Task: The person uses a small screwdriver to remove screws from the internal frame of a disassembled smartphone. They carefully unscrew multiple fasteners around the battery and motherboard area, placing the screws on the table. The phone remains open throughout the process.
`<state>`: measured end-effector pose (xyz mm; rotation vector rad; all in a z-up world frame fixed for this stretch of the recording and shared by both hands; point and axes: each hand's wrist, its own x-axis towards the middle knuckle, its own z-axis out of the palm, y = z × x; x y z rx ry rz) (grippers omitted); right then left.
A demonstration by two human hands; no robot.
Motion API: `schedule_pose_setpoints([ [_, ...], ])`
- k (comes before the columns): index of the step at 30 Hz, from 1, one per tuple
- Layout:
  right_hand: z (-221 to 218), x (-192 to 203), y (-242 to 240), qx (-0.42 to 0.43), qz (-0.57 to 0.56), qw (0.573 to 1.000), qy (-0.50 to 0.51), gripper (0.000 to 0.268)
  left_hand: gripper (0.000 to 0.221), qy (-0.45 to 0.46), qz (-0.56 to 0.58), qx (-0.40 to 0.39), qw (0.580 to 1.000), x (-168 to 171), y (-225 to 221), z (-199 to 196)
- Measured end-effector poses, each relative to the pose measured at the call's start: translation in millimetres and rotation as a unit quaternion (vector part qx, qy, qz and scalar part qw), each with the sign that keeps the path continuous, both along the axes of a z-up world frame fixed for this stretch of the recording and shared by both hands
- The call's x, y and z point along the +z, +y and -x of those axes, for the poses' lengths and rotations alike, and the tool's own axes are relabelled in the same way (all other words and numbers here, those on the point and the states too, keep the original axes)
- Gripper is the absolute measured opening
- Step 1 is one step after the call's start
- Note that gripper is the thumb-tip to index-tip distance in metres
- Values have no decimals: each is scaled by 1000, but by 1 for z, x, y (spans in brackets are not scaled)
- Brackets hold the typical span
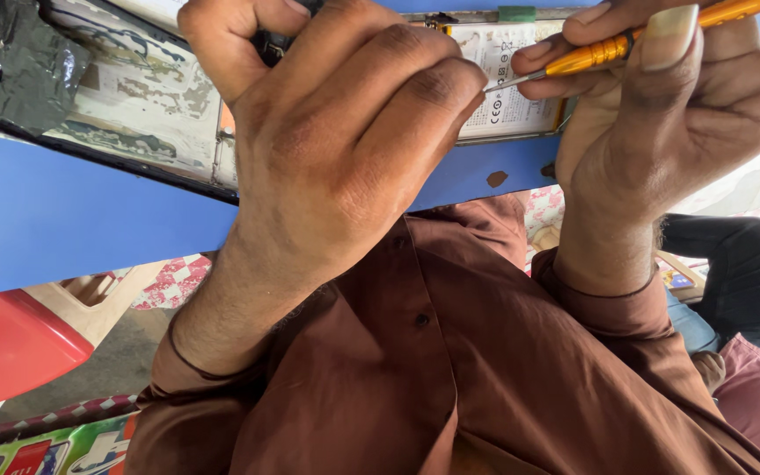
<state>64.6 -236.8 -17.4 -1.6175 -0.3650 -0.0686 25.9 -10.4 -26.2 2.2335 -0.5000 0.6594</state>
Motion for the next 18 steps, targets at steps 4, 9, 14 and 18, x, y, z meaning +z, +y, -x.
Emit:
schedule_pose_setpoints([
  [4,3,-1,2,-3,7,1000,-9,38,11,8,13,6,1000,1,-1,0],
  [9,0,-1,1,10,9,1000,-17,37,12,18,16,9,1000,5,0,0],
  [14,2,0,3,3,18,1000,-19,38,14,23,26,3,999,6,0,-1],
  [18,4,1,5,-8,18,1000,-10,40,14,28,35,-3,999,7,1,-1],
])
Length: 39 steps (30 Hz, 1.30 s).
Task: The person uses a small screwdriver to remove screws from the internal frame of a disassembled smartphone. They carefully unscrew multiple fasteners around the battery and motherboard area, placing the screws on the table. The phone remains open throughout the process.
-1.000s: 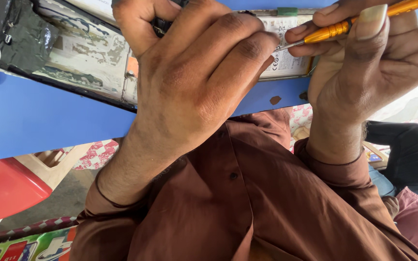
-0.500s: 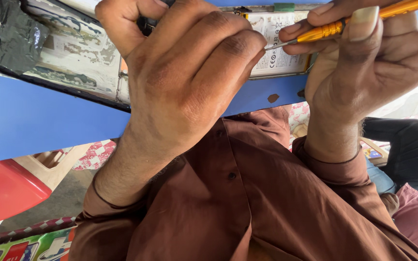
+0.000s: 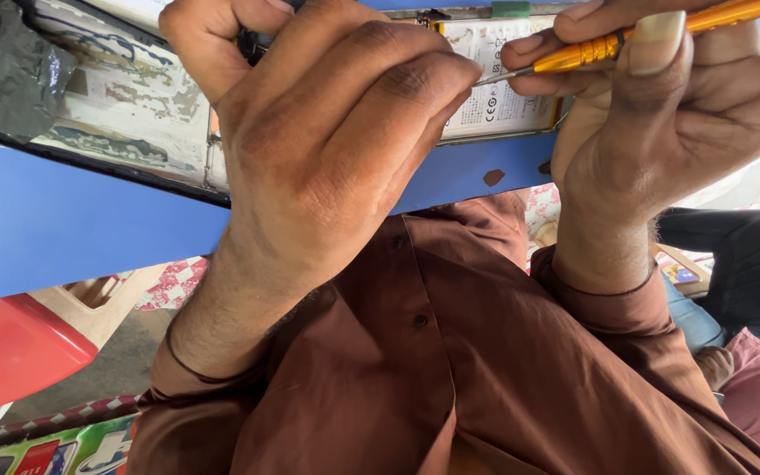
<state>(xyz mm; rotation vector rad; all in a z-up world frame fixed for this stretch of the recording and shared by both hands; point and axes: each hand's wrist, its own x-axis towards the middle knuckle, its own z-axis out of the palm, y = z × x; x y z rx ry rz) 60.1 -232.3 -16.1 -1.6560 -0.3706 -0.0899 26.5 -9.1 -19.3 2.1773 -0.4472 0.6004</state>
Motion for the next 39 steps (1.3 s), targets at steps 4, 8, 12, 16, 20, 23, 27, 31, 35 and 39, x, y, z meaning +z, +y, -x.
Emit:
schedule_pose_setpoints([
  [4,1,1,2,-4,-3,1000,6,41,14,-4,13,-3,1000,0,0,-1],
  [8,-1,1,1,-3,-1,1000,-5,42,14,-16,15,-4,1000,0,0,-3],
  [12,-4,-1,1,-2,-16,1000,-23,43,14,-12,15,-10,1000,2,3,-2],
  [16,-8,-2,4,0,-23,996,-88,44,14,-8,28,-21,999,6,5,-2],
  [20,-7,-3,7,-13,-11,987,-162,39,11,-23,42,-18,999,6,4,-5],
  [23,-3,-7,4,-20,-7,982,-187,38,11,-22,43,-18,999,8,4,-5],
  [27,-6,-16,-2,14,-20,973,-231,25,11,-23,44,-19,999,8,3,-5],
  [31,-5,-21,-4,11,-38,971,-234,21,9,-17,42,-18,999,7,4,-5],
  [35,-3,-18,-3,-5,-13,971,-239,21,10,-14,44,-20,999,7,5,-5],
  [39,-5,-17,-2,-7,0,967,-255,24,10,-7,41,-16,999,7,5,-4],
])
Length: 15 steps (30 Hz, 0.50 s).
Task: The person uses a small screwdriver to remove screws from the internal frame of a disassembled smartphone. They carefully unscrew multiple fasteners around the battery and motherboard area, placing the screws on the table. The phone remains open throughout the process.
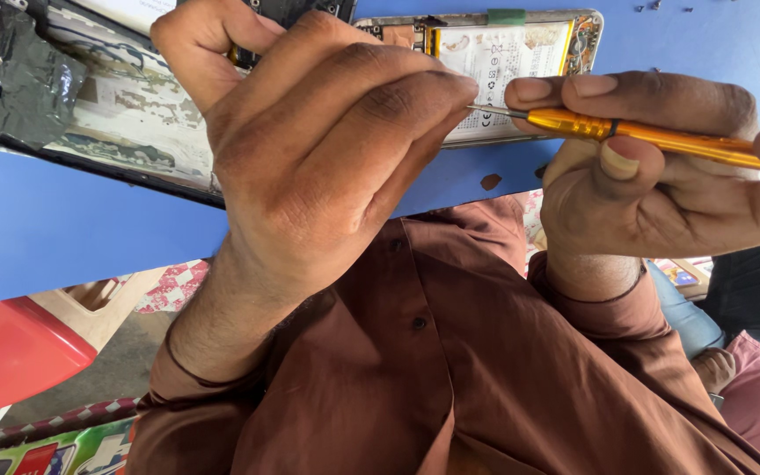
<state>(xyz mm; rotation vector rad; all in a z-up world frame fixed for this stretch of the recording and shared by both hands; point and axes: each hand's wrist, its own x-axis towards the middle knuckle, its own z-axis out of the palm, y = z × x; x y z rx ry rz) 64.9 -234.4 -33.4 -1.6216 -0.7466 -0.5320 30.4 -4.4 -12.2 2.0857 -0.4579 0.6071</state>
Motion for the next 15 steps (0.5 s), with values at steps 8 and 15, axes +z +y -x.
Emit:
schedule_pose_setpoints([
  [8,0,-2,-2,-11,19,1000,-13,17,10,-6,-7,7,1000,-1,0,0],
  [15,9,5,9,-34,29,999,11,25,9,2,-22,22,1000,0,0,4],
])
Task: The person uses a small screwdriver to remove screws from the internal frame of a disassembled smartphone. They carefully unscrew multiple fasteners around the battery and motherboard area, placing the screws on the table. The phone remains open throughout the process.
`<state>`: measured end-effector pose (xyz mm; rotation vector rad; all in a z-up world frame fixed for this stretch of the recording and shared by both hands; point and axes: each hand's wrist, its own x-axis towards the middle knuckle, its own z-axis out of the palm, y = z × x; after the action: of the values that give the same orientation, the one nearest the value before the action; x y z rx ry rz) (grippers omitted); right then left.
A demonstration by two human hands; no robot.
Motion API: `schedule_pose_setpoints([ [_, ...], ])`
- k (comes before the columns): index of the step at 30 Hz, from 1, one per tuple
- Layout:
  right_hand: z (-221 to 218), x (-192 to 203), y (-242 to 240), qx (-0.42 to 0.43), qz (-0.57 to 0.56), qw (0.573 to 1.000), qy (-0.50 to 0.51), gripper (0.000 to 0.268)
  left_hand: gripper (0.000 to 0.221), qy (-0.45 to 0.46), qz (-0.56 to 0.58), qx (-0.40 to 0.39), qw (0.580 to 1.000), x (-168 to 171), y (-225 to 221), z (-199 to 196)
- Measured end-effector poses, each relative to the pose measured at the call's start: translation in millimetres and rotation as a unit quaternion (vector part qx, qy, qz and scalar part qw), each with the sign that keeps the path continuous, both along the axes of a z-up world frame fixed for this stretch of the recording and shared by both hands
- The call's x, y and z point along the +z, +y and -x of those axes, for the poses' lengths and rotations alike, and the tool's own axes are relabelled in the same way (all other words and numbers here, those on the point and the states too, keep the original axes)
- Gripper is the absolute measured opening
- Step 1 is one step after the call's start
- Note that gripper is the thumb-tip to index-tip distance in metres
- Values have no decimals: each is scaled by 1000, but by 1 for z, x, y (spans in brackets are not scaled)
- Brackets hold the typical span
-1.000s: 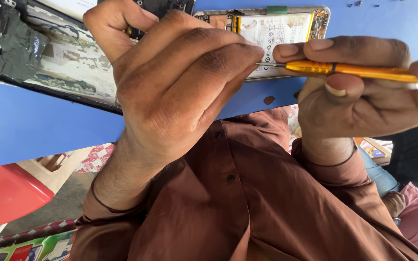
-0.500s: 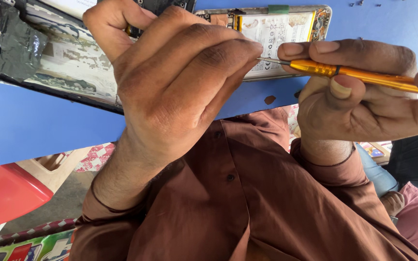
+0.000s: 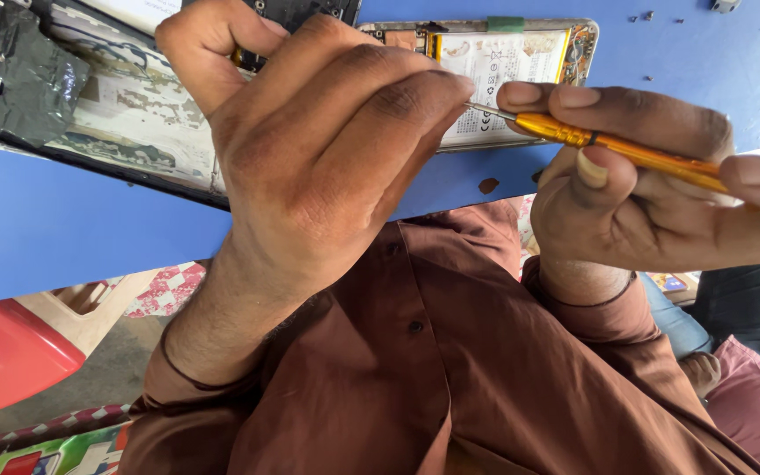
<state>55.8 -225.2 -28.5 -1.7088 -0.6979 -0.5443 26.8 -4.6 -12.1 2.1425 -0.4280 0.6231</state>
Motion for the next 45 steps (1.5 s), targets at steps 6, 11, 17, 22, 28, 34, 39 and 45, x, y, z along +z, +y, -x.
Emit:
schedule_pose_setpoints([
  [6,-7,0,-10,29,60,995,-67,20,9,2,-11,9,1000,0,0,2],
  [11,-11,-3,-19,20,130,985,-113,19,8,-3,-15,17,1000,-2,-1,2],
  [17,-6,-3,-21,28,143,986,-78,16,7,-22,-35,27,999,-3,-2,3],
  [22,7,-5,-20,-28,109,994,17,18,7,-21,-53,32,998,-5,-2,5],
  [28,2,-3,-18,-8,88,996,12,18,5,-37,-62,32,997,-7,-3,2],
  [34,-3,3,-15,6,98,995,16,10,7,-33,-68,33,997,-8,-8,3],
  [39,-11,7,-12,35,110,993,-16,5,13,-12,-99,35,994,-5,-10,6],
  [45,-12,7,-23,73,139,988,-1,6,29,70,-95,-1,993,0,-13,13],
])
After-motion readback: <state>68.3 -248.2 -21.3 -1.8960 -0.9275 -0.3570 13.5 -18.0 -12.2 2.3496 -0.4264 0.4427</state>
